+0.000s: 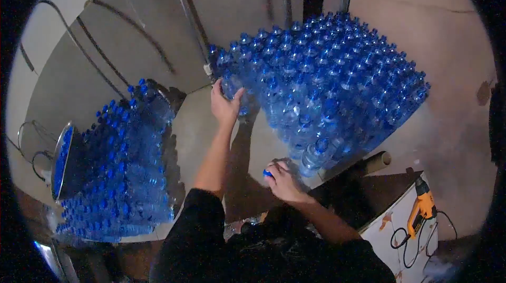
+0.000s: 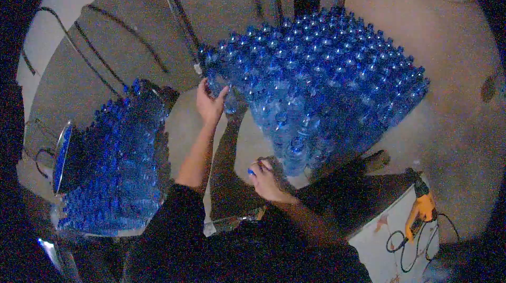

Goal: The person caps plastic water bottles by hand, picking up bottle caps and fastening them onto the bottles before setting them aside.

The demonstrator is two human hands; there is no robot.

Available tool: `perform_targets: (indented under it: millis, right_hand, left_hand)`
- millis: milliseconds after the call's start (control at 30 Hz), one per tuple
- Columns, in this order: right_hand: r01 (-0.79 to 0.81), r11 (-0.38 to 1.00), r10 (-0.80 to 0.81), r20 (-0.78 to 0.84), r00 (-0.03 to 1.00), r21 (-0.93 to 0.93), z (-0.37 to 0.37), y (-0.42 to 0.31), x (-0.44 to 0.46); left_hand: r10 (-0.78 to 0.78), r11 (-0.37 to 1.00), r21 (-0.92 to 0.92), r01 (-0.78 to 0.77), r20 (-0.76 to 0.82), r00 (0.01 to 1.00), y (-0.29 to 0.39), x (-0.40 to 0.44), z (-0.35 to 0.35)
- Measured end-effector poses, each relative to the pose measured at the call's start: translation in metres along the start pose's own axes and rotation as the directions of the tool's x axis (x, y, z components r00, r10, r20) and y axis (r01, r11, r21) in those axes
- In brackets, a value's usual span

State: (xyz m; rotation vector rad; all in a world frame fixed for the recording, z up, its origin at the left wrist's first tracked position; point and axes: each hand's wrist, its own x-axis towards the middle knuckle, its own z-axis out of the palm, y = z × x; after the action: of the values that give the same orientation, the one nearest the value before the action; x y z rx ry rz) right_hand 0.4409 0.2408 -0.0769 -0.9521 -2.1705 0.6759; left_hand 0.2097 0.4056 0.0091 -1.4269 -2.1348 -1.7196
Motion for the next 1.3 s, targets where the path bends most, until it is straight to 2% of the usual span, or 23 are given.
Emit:
perform_targets:
  millis: [67,100,133,233,267,333,367,400,433,467,500,533,567,600,633,700,767,867,933,1000,1200,1300]
  right_hand:
    - [0.056,0.984,-0.054,0.012,0.998,-0.171,-0.022,-0.020,0.002]
    - [0.158,0.945,-0.145,0.067,0.987,-0.287,-0.016,-0.012,-0.002]
    - [0.163,0.933,-0.144,0.081,0.986,-0.322,-0.016,-0.011,-0.003]
    - [0.235,0.876,-0.181,0.165,0.970,-0.422,-0.018,-0.013,0.009]
    - [0.286,0.849,-0.207,0.217,0.954,-0.444,-0.021,-0.013,0.014]
    - [0.238,0.890,-0.138,0.269,0.953,-0.388,-0.022,-0.037,0.031]
    - [0.127,0.940,-0.038,0.274,0.961,-0.316,-0.024,-0.052,0.042]
    - [0.006,0.968,0.068,0.283,0.957,-0.252,-0.027,-0.071,0.054]
    - [-0.001,0.987,0.040,0.238,0.971,-0.163,-0.027,-0.088,0.063]
    - [-0.008,0.997,0.022,0.183,0.983,-0.073,-0.028,-0.109,0.072]
    - [-0.004,0.998,0.020,0.243,0.970,-0.068,-0.041,-0.142,0.088]
    - [-0.002,0.998,0.022,0.299,0.954,-0.065,-0.054,-0.174,0.104]
    - [0.230,0.970,-0.199,0.283,0.938,-0.080,-0.059,-0.186,0.117]
    - [0.450,0.888,-0.412,0.276,0.869,-0.093,-0.064,-0.196,0.130]
    - [0.521,0.849,-0.470,0.328,0.819,-0.085,-0.067,-0.208,0.144]
    - [0.654,0.754,-0.573,0.430,0.698,-0.056,-0.065,-0.230,0.168]
    - [0.715,0.697,-0.573,0.556,0.602,-0.057,-0.060,-0.244,0.185]
    - [0.738,0.673,-0.503,0.695,0.514,-0.060,-0.054,-0.261,0.199]
    - [0.765,0.641,-0.466,0.761,0.452,-0.062,-0.049,-0.263,0.205]
    - [0.769,0.636,-0.449,0.781,0.434,-0.062,-0.044,-0.266,0.207]
    - [0.768,0.640,-0.486,0.761,0.429,-0.024,-0.036,-0.248,0.217]
    - [0.764,0.635,-0.471,0.725,0.502,-0.117,-0.031,-0.239,0.220]
  left_hand:
    - [0.028,0.999,-0.036,-0.025,0.089,0.996,-0.010,-0.022,-0.037]
    - [0.029,0.997,-0.070,-0.019,0.146,0.989,-0.014,-0.036,-0.063]
    - [0.027,0.995,-0.104,-0.006,0.196,0.980,-0.011,-0.049,-0.092]
    - [-0.157,0.960,-0.183,0.213,0.278,0.948,0.012,-0.093,-0.179]
    - [-0.124,0.966,-0.180,0.184,0.304,0.945,0.008,-0.099,-0.199]
    - [-0.069,0.973,-0.182,0.142,0.356,0.932,-0.001,-0.112,-0.237]
    - [-0.161,0.913,-0.286,0.292,0.405,0.900,0.001,-0.114,-0.248]
    - [-0.127,0.937,-0.250,0.243,0.404,0.906,0.000,-0.115,-0.255]
    - [-0.086,0.958,-0.217,0.188,0.407,0.909,-0.003,-0.116,-0.261]
    - [-0.039,0.974,-0.185,0.127,0.417,0.908,-0.005,-0.114,-0.266]
    - [-0.020,0.983,-0.158,0.092,0.407,0.913,-0.003,-0.113,-0.267]
    - [0.029,0.976,-0.210,0.052,0.368,0.929,-0.004,-0.110,-0.266]
    - [0.078,0.966,-0.259,0.010,0.326,0.942,-0.006,-0.106,-0.265]
    - [0.124,0.952,-0.305,-0.035,0.278,0.952,-0.006,-0.101,-0.261]
    - [0.173,0.883,-0.459,-0.094,0.134,0.976,-0.008,-0.094,-0.250]
    - [0.237,0.787,-0.616,-0.027,0.262,0.936,-0.015,-0.078,-0.239]
    - [0.283,0.669,-0.742,0.046,0.311,0.907,-0.022,-0.076,-0.220]
    - [0.191,0.703,-0.639,0.312,0.593,0.783,-0.035,-0.076,-0.214]
    - [0.205,0.760,-0.624,0.181,0.495,0.845,-0.036,-0.075,-0.214]
    - [0.216,0.782,-0.617,0.084,0.396,0.892,-0.033,-0.074,-0.214]
    - [0.222,0.799,-0.594,0.096,0.439,0.870,-0.044,-0.076,-0.203]
    - [0.197,0.772,-0.625,0.121,0.415,0.888,-0.035,-0.077,-0.210]
